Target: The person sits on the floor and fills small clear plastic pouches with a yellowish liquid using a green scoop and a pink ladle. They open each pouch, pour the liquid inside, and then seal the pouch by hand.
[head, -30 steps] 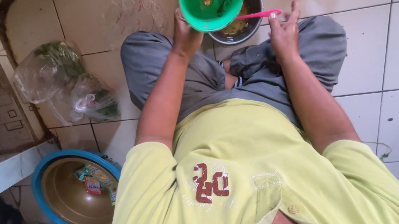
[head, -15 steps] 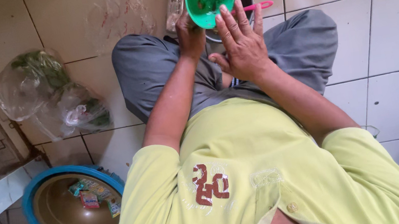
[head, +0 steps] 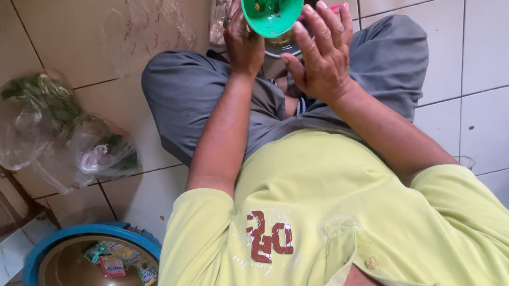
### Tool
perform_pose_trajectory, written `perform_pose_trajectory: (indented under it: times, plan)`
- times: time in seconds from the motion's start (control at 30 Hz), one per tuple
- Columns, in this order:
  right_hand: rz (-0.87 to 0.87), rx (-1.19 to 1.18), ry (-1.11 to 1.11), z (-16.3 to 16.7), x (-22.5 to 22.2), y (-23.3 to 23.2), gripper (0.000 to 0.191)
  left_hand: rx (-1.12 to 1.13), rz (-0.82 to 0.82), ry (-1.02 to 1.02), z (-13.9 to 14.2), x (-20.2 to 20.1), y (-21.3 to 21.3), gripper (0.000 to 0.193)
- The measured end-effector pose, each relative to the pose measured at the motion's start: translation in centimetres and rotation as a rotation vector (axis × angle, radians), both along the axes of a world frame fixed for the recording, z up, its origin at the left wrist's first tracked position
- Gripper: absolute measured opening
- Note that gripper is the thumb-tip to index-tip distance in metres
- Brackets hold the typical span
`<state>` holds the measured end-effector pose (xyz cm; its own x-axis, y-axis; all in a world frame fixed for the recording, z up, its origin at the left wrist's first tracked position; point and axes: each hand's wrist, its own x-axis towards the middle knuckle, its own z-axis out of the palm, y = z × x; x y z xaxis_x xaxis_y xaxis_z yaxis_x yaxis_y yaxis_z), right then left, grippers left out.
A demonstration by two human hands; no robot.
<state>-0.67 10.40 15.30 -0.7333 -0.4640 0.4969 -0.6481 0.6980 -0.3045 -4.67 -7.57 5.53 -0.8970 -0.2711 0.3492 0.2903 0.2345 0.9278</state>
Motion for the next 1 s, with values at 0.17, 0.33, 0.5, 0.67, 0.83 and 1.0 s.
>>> perform_pose_trajectory:
  times: [0.17,0.33,0.5,0.67,0.83,1.0]
  plan:
    - [-0.022,0.130,-0.066,-0.1,-0.3,-0.4,0.051,-0.052,0.049,-0.015,-0.9,-0.6,-0.2,0.028]
    - [-0.022,0.183,-0.042,0.1,-0.5,-1.0,0.050,-0.062,0.059,-0.060,-1.3,-0.9,-0.4,0.028]
    - [-0.021,0.064,-0.015,0.1,-0.9,-1.5,0.040,0.014,0.030,-0.162,-0.5,-0.9,-0.2,0.025]
    - [-0.036,-0.003,0.040,0.4,-1.3,-1.5,0.023,-0.048,0.017,-0.049,0.1,-0.9,-0.3,0.028]
    - [-0.043,-0.039,0.032,0.9,-2.2,-1.1,0.013,-0.282,0.020,-0.084,-0.3,-0.9,-0.1,0.027]
    - [-0.137,-0.279,-0.189,0.1,-3.4,0.7,0.013,-0.257,0.086,-0.238,-1.9,-1.1,0.2,0.021]
